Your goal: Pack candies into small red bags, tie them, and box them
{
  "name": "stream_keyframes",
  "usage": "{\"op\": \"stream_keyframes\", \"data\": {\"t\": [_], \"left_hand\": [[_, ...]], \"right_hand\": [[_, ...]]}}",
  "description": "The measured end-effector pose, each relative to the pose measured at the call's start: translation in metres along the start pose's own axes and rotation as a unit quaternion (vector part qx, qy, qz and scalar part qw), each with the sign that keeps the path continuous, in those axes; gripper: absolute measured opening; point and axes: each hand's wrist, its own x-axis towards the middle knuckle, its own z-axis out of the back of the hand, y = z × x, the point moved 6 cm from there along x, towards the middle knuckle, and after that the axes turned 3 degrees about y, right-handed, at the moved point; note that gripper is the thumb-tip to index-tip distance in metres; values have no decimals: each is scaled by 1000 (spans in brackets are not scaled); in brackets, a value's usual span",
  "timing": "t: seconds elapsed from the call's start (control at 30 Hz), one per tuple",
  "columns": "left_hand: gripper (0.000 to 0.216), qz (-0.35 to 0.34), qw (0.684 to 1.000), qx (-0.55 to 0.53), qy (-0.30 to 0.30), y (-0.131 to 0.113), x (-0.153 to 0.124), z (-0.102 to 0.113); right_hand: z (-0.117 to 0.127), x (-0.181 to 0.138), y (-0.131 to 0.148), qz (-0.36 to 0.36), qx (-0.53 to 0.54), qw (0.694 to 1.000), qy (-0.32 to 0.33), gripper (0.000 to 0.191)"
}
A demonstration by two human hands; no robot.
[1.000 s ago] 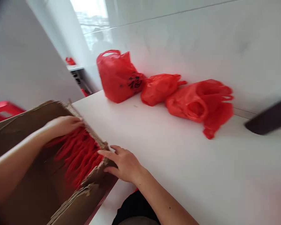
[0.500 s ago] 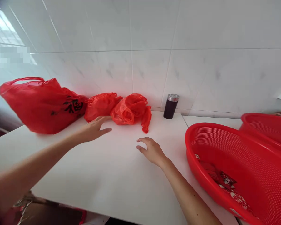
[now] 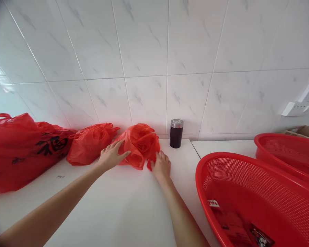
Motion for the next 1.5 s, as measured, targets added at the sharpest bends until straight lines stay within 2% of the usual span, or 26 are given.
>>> {"op": "stream_keyframes", "data": {"t": [0.07, 0.1, 0.17, 0.2, 0.27, 0.3, 0.4, 0.47, 0.5, 0.57, 0.67, 0.83, 1.0, 1.07, 1.13, 1.23, 1.3, 1.4, 1.5], "left_hand": [[65, -17, 998, -39, -40, 2, -2, 9], [63, -5, 995, -85, -58, 8, 2, 14], [63, 50, 978, -189, -67, 26, 14, 15], [66, 78, 968, -231, -53, 34, 21, 9], [72, 112, 954, -277, 0, 42, 31, -10], [75, 116, 950, -289, 33, 41, 32, -21], [80, 108, 931, -327, 121, 36, 23, -52], [81, 99, 924, -343, 141, 36, 16, -61], [81, 96, 923, -348, 136, 39, 14, -61], [78, 93, 924, -353, 113, 49, 14, -55], [71, 87, 933, -343, 73, 64, 22, -40], [74, 94, 957, -273, 4, 66, 35, -17], [91, 104, 976, -192, -16, 55, 36, -7], [103, 106, 982, -157, -8, 50, 33, -6], [104, 100, 989, -106, -14, 44, 27, -5], [84, 44, 996, -35, -65, 24, 10, -1], [67, -29, 994, -11, -108, 3, -6, 0], [46, -201, 967, 10, -154, -37, -37, -4], [37, -363, 921, 16, -143, -75, -65, -19]], "right_hand": [[15, 3, -18, -41, -21, 996, -75, 43], [25, 4, -20, -41, -15, 991, -125, 41], [39, 7, -7, 14, 23, 982, -189, 35], [41, 11, 5, 50, 53, 980, -187, 33], [31, 23, 32, 95, 114, 981, -129, 34], [22, 31, 43, 92, 136, 982, -88, 39], [-13, 49, 63, 25, 159, 986, 39, 78], [-32, 54, 68, -6, 184, 976, 115, 93], [-37, 55, 68, -9, 208, 968, 139, 89], [-39, 53, 63, -5, 267, 951, 158, 65], [-26, 49, 49, 1, 326, 936, 129, 31], [7, 49, 22, -43, 371, 928, 4, 17], [29, 42, 0, -123, 367, 916, -105, 25], [34, 37, -6, -152, 358, 913, -126, 37], [37, 33, -9, -166, 347, 915, -124, 51], [43, 25, -11, -168, 322, 925, -111, 65], [51, 17, -12, -170, 286, 935, -122, 59], [65, 5, -7, -164, 237, 946, -150, 39], [80, 5, 6, -133, 207, 954, -174, 27]]}}
